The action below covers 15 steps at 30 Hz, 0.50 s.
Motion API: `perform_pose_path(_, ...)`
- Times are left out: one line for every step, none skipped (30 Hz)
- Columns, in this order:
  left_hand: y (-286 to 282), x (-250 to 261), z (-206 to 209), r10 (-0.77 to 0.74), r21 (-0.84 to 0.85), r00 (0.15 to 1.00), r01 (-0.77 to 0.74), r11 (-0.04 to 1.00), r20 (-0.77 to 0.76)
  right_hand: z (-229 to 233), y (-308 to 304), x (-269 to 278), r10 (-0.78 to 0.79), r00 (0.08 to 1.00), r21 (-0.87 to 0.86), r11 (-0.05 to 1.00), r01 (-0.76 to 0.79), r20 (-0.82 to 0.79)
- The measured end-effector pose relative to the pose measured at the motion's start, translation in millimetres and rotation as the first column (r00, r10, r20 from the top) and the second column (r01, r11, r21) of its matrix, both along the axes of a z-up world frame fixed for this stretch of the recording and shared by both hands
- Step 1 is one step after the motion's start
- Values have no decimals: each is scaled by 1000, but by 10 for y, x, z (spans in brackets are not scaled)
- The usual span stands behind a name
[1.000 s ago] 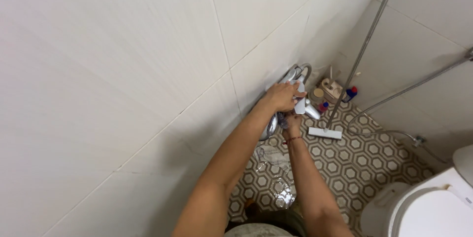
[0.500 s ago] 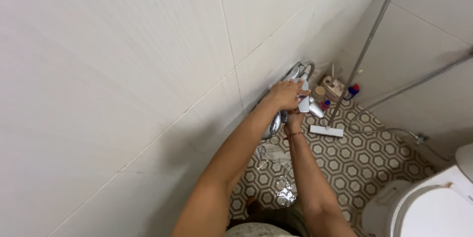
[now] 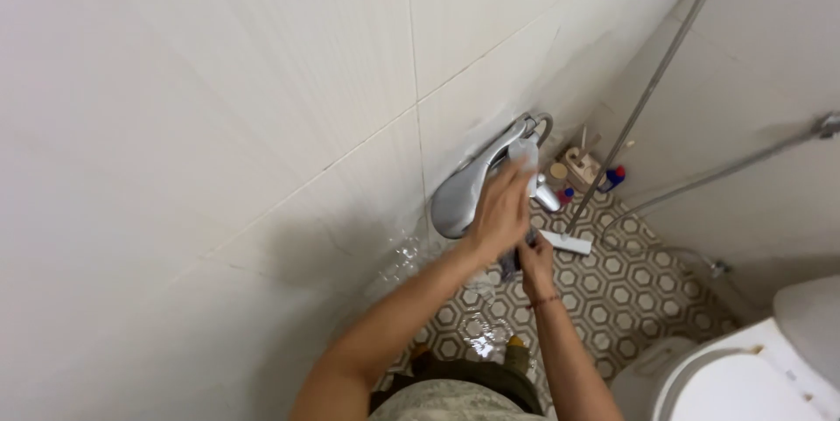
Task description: Scrubbing and rinsing the shower faucet and handheld showerhead in a bathroom.
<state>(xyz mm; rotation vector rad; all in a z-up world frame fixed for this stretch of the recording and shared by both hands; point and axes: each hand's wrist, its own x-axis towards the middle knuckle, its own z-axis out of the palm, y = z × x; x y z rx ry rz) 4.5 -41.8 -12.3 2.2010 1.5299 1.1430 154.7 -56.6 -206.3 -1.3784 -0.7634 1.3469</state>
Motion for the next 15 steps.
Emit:
perform_pose_path(-352, 22, -21, -7, -63, 976, 21, 998, 216, 165, -98, 47, 45, 998, 38, 998, -46, 31)
perform_pose_path(-713, 59, -48, -3, -115, 906, 57, 992, 423, 325, -207, 95, 90, 994, 75, 993, -94, 63)
perform_pose_path(-852, 109, -104, 14, -110, 904, 37, 993, 427, 508, -220, 136, 110, 992, 78, 990, -115, 68)
perform_pose_path(-984, 168, -156, 83, -123, 895, -31, 992, 438, 696, -229, 181, 167, 981, 100, 979, -177, 101)
perform_pose_path(-1145, 229, -214, 152, -140, 881, -99, 985, 448, 874, -274, 220, 223, 966, 116, 964, -238, 134)
perform_pose_path(-1092, 320, -399, 170, -141, 876, -117, 983, 451, 859, -251, 292, 241, 961, 114, 960, -257, 137)
perform_pose_path(-1050, 403, -592, 234, -257, 830, -114, 960, 507, 833, -244, 358, 313, 920, 174, 918, -357, 236)
perform_pose_path(-1008, 488, -785, 305, -367, 776, -102, 924, 552, 806, -237, 426, 371, 866, 224, 861, -456, 335)
perform_pose_path(-939, 571, -851, 318, -368, 771, -117, 922, 551, 819, -244, 461, 386, 860, 223, 854, -470, 335)
perform_pose_path(-868, 650, -917, 399, -487, 618, -30, 873, 677, 833, -251, 496, 437, 797, 230, 798, -557, 416)
perform_pose_path(-783, 724, -984, 482, -570, 441, 86, 817, 757, 845, -249, 530, 475, 727, 230, 736, -637, 495)
perform_pose_path(-731, 748, -1063, 488, -570, 434, 75, 818, 757, 921, -229, 557, 485, 721, 230, 727, -647, 495)
perform_pose_path(-695, 796, -1148, 559, -612, 301, 118, 782, 773, 997, -224, 609, 541, 685, 132, 730, -671, 488)
perform_pose_path(-658, 842, -1234, 622, -643, 164, 170, 747, 766, 1071, -219, 659, 596, 648, 33, 724, -689, 475)
perform_pose_path(-576, 890, -1358, 623, -642, 157, 161, 750, 766, 1177, -155, 698, 603, 641, 33, 716, -698, 476)
